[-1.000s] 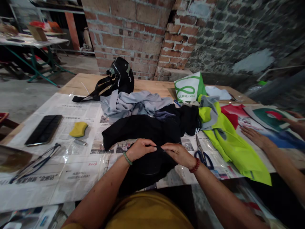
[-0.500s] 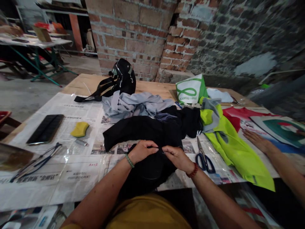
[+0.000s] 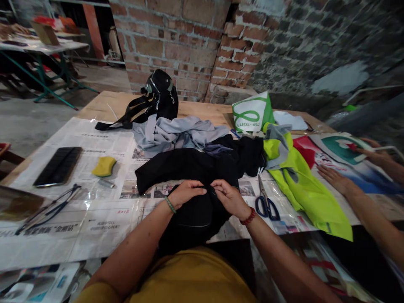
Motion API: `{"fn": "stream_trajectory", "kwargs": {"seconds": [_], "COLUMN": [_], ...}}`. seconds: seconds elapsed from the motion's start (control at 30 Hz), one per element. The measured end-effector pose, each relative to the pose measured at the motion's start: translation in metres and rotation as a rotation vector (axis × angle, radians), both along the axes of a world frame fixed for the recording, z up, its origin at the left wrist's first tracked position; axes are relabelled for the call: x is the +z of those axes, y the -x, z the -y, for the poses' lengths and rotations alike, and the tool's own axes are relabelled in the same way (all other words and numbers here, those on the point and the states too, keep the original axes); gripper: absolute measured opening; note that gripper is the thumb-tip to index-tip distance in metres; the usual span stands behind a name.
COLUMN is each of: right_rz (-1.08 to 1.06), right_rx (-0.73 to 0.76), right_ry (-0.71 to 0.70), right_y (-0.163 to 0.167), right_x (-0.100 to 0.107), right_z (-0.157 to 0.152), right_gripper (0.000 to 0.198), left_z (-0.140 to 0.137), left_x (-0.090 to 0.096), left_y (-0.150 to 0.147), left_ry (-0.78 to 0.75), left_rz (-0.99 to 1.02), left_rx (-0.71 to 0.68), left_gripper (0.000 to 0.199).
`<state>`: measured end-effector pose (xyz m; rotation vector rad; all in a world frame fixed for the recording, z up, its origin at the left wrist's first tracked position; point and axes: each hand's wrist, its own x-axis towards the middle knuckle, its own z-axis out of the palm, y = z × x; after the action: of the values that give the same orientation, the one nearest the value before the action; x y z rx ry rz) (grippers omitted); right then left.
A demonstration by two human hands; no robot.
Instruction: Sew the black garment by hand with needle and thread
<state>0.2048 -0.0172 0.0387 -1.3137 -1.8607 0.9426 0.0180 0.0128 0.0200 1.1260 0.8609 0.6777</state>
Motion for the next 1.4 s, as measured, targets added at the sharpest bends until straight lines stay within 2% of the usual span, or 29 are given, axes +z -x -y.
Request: {"fn": "stream_trajectory", "kwargs": {"seconds": [0.23,0.33,0.4,0.47,0.53,0.6,0.67,0.8,0.87,0.97,1.17,1.3,1.4], "right_rz": [-0.046,-0.024,0.011,0.019,0.015,0.037,0.086,0.213,0.268,0.349,0.525,0.498,0.404], "right_rx": [0.066,0.025,-0.103,-0.302,-0.502,-0.599,-0.550,-0.297,-0.253,-0.274,-0.417,-0.393,-0.373], "right_ry": [-0.036,-0.169,-0.319,-0.444,-0.538,-0.614,-0.667,-0.712,-0.714,-0.713,-0.696,-0.675,-0.730], "right_y": [0.007,0.006,0.003,-0.003,-0.010,-0.013,-0.011,0.011,0.023,0.028,0.006,0.004,0.010], "right_x": [-0.001,0.003,0.005,0.007,0.009,0.011,0.013,0.014,0.010,0.003,-0.010,-0.015,-0.017], "right_z": [-0.001,-0.002,-0.001,0.002,0.006,0.012,0.019,0.038,0.044,0.044,0.025,0.022,0.027], "right_gripper": [0.025,0.028,0.027,0.024,0.021,0.016,0.012,0.010,0.008,0.009,0.011,0.013,0.014], "left_z": [0.002,0.002,0.002,0.002,0.000,0.000,-0.001,0.001,0.001,0.000,-0.002,-0.002,-0.002], "left_x": [0.005,0.008,0.009,0.009,0.007,0.005,0.003,0.003,0.003,0.003,0.002,0.001,-0.001], "left_y": [0.000,0.001,0.001,0.002,0.003,0.003,0.002,0.000,0.000,0.002,0.004,0.002,0.002], "left_ry": [0.108,0.145,0.189,0.214,0.185,0.122,0.086,0.085,0.069,0.055,0.082,0.080,0.067], "left_rz": [0.115,0.117,0.122,0.128,0.119,0.097,0.080,0.070,0.068,0.062,0.035,0.028,0.030], "left_rx": [0.009,0.041,0.050,0.055,0.080,0.107,0.104,0.087,0.103,0.108,0.031,0.006,0.043], "left_gripper": [0.031,0.031,0.032,0.031,0.029,0.027,0.028,0.030,0.031,0.032,0.028,0.027,0.027]}}
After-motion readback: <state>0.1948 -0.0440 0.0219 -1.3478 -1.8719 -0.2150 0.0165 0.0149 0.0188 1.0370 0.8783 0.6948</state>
